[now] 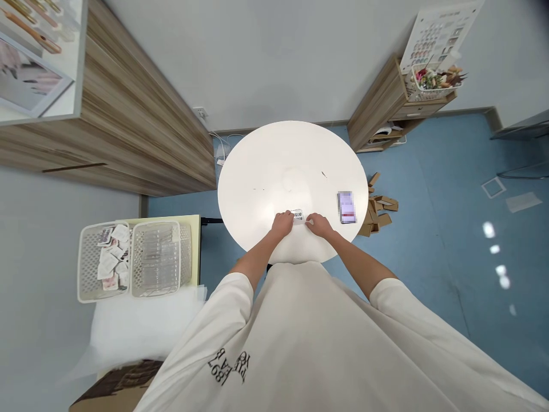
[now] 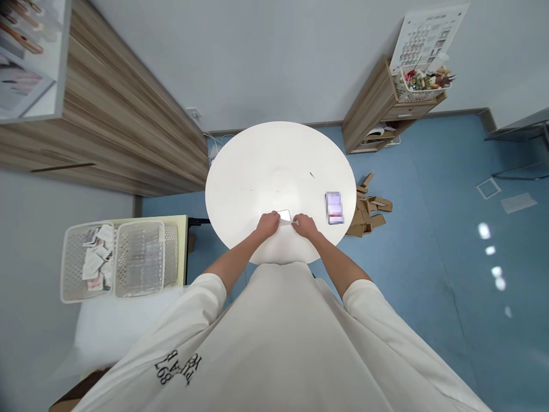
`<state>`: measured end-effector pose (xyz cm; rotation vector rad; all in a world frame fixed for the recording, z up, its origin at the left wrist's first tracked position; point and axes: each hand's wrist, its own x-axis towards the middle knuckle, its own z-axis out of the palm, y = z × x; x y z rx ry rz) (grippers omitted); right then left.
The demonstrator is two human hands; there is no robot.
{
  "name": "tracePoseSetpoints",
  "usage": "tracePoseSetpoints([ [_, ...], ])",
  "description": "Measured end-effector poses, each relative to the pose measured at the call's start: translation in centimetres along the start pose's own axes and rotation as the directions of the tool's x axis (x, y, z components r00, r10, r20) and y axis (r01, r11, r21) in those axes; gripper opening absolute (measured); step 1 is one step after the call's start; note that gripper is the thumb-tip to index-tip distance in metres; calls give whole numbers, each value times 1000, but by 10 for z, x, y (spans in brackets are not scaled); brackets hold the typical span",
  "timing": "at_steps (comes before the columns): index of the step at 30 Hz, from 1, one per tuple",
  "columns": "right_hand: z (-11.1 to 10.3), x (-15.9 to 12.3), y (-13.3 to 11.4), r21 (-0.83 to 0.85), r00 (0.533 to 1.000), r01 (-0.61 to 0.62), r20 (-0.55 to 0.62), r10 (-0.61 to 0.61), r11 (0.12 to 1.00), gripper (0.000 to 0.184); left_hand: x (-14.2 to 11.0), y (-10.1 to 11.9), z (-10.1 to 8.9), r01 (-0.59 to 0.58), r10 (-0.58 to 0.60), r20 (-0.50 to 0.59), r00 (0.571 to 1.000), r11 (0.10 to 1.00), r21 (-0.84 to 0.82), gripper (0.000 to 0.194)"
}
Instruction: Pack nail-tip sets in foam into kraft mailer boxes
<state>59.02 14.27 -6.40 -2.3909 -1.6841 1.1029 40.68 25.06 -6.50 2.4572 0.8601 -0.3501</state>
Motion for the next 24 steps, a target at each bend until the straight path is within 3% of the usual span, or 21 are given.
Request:
tracePoseSetpoints([
  [4, 2, 15, 3, -79, 999, -22, -29, 19, 997, 29, -7, 5, 1, 40, -39, -123, 992, 999, 7, 38],
  [6, 3, 22, 3, -118, 999, -23, -36, 18, 993, 29, -15, 9, 4, -4, 6, -190, 982, 1000, 12, 44],
  [8, 3, 27, 3, -148, 999, -30, -39, 25, 988, 29, -24, 14, 10, -119, 119, -138, 983, 993, 10, 47],
  [11, 4, 32, 2, -170, 999, -39, -43, 32, 985, 29, -32, 21, 23, -249, 250, 27, 968, 968, -13, 44],
  [18, 2, 38, 3, -188, 999, -36, -38, 30, 981, 27, -18, 15, 40, -67, 69, -114, 991, 998, 20, 58],
  [24, -1, 35, 4, -132, 998, -44, -42, 39, 990, 29, 2, 11, 40, 15, -14, -122, 992, 1000, 7, 51],
])
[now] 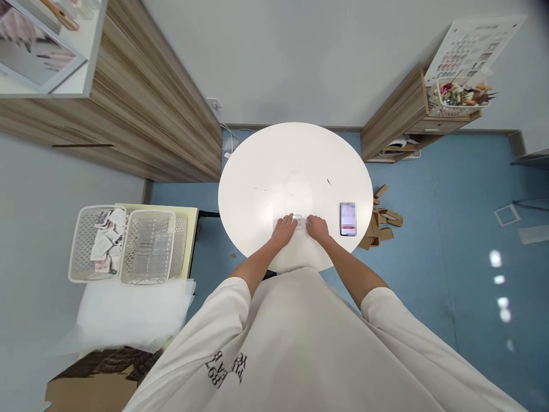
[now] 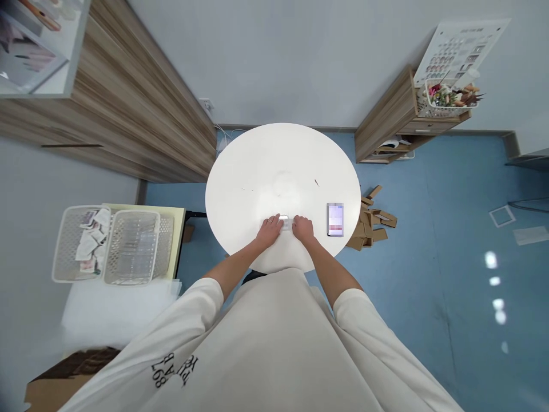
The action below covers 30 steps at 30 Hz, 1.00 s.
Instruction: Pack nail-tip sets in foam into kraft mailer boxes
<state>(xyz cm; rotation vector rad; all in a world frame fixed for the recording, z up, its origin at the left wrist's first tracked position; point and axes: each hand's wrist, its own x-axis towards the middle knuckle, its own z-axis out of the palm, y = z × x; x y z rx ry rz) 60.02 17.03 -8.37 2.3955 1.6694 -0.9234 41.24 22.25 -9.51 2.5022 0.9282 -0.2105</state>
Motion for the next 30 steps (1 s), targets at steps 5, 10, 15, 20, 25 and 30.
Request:
tracePoseSetpoints([
  [5, -2, -21, 0, 24, 990, 52, -129, -49, 998, 50, 8, -1, -4, 20, -20, -4, 1000, 1000, 12, 48],
  [10, 6, -45, -8, -153, 924, 302, -197, -328, 941, 47, 5, -4, -18, 13, -11, 63, 998, 1000, -24, 46],
  [15, 26, -56, -15, -219, 854, 473, -122, -505, 853, 43, -13, -6, -23, 53, -31, 173, 985, 990, -129, 43],
  [20, 34, -63, -25, -211, 833, 539, -10, -554, 815, 34, -35, -7, -20, 68, -31, 227, 973, 985, -158, 45],
  [25, 21, -63, -34, -152, 874, 482, 14, -486, 863, 33, -42, -11, -26, 19, 12, 177, 984, 985, -173, 38],
  [30, 2, -52, -39, -137, 892, 451, 88, -443, 882, 26, -39, -13, -34, 7, 15, 116, 993, 982, -189, 31],
])
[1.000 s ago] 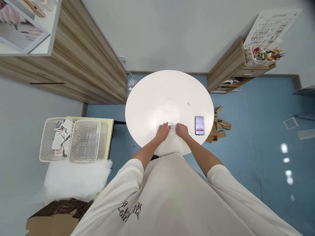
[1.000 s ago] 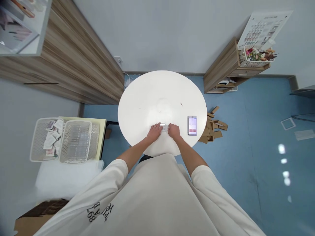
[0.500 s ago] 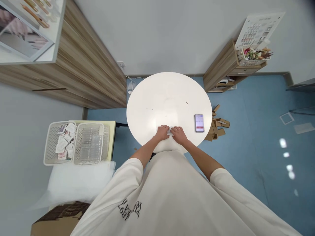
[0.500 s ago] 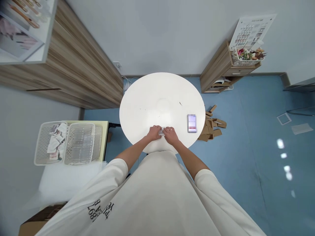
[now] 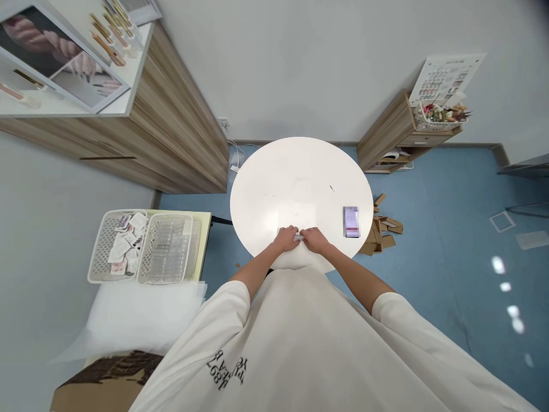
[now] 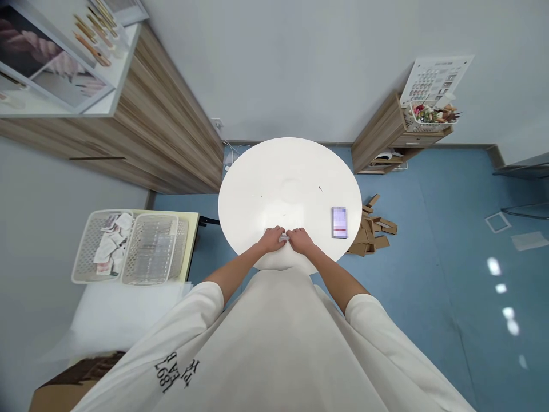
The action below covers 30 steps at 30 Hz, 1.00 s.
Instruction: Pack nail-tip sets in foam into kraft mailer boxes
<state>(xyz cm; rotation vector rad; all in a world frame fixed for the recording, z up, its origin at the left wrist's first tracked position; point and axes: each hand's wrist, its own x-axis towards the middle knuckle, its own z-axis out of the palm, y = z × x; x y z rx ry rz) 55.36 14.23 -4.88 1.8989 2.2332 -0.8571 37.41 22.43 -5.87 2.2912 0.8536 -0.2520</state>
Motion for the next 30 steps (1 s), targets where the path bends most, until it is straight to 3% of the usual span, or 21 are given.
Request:
tracePoseSetpoints([
  [5, -8, 14, 6, 58, 995, -100, 16, 99, 993, 30, 8, -7, -5, 12, -14, -76, 997, 1000, -24, 21],
  [13, -17, 47, 15, 15, 982, -184, -34, 184, 983, 36, 28, -7, -5, 119, -88, -216, 972, 984, 132, 36],
  [20, -13, 68, 23, 6, 973, -231, 9, 231, 973, 39, 39, -9, 4, 127, -104, -104, 989, 962, 244, 66],
  [27, 0, 65, 27, 46, 966, -245, -76, 248, 968, 38, 46, -14, 12, 104, -78, -93, 993, 939, 328, 74],
  [30, 6, 57, 26, 111, 933, -317, -144, 330, 942, 42, 46, -12, 11, 99, -78, -84, 993, 954, 284, 76],
])
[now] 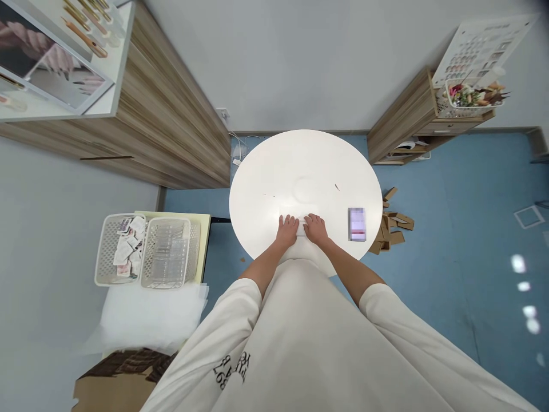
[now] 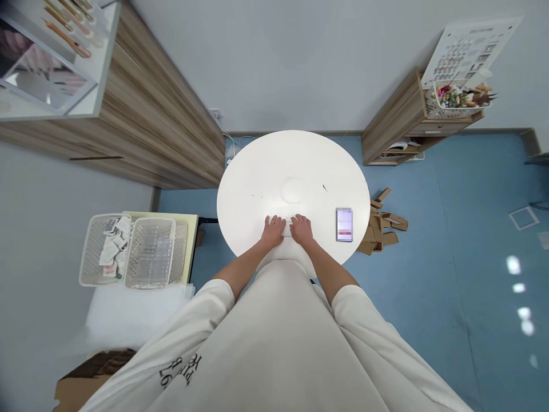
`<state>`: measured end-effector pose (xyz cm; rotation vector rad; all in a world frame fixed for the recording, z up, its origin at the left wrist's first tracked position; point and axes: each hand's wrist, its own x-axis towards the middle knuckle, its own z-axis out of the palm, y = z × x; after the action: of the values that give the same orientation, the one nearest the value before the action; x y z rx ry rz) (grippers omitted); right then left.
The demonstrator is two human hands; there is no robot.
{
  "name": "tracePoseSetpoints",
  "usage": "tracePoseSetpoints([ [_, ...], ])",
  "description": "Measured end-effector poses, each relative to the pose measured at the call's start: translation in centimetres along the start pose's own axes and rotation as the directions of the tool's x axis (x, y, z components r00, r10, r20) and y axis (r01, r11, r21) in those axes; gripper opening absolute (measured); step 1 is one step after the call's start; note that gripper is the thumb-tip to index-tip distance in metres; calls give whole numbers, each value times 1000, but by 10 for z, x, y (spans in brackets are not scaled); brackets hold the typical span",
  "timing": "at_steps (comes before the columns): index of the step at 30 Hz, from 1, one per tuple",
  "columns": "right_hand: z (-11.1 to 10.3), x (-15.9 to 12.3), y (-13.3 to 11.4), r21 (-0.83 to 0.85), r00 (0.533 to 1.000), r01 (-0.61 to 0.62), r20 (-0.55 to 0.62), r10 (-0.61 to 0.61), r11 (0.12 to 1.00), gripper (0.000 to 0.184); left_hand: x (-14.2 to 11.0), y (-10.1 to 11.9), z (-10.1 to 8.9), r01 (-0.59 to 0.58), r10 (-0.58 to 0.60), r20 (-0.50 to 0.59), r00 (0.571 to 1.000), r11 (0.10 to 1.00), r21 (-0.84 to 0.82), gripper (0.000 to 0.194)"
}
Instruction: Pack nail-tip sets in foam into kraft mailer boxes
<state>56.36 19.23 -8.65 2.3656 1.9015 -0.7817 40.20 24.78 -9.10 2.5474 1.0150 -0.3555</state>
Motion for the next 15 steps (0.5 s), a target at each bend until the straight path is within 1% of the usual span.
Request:
tracePoseSetpoints([
  [2, 2, -10, 3, 55, 991, -125, -46, 128, 991, 48, -3, 0, -3, -13, 13, 11, 1000, 998, -65, 80],
  [3, 4, -15, 6, 93, 977, -203, -54, 209, 975, 50, -5, -1, -5, -17, 19, 17, 1000, 995, -97, 82],
  [5, 6, -27, 11, 180, 931, -350, -40, 362, 919, 53, -10, -2, -8, -25, 29, 24, 999, 990, -139, 84],
  [7, 9, -38, 15, 257, 890, -436, -15, 455, 862, 53, -16, -2, -10, -47, 49, 13, 999, 989, -141, 85],
  [10, 12, -47, 19, 314, 870, -469, 1, 493, 826, 49, -22, 5, -11, -100, 98, -22, 995, 989, -107, 84],
  [12, 14, -46, 19, 331, 862, -482, 13, 507, 811, 46, -24, 14, -10, -127, 124, -39, 992, 986, -108, 78],
  [15, 16, -40, 16, 337, 840, -521, 37, 542, 784, 45, -26, 29, -5, -117, 114, -30, 993, 980, -158, 72],
])
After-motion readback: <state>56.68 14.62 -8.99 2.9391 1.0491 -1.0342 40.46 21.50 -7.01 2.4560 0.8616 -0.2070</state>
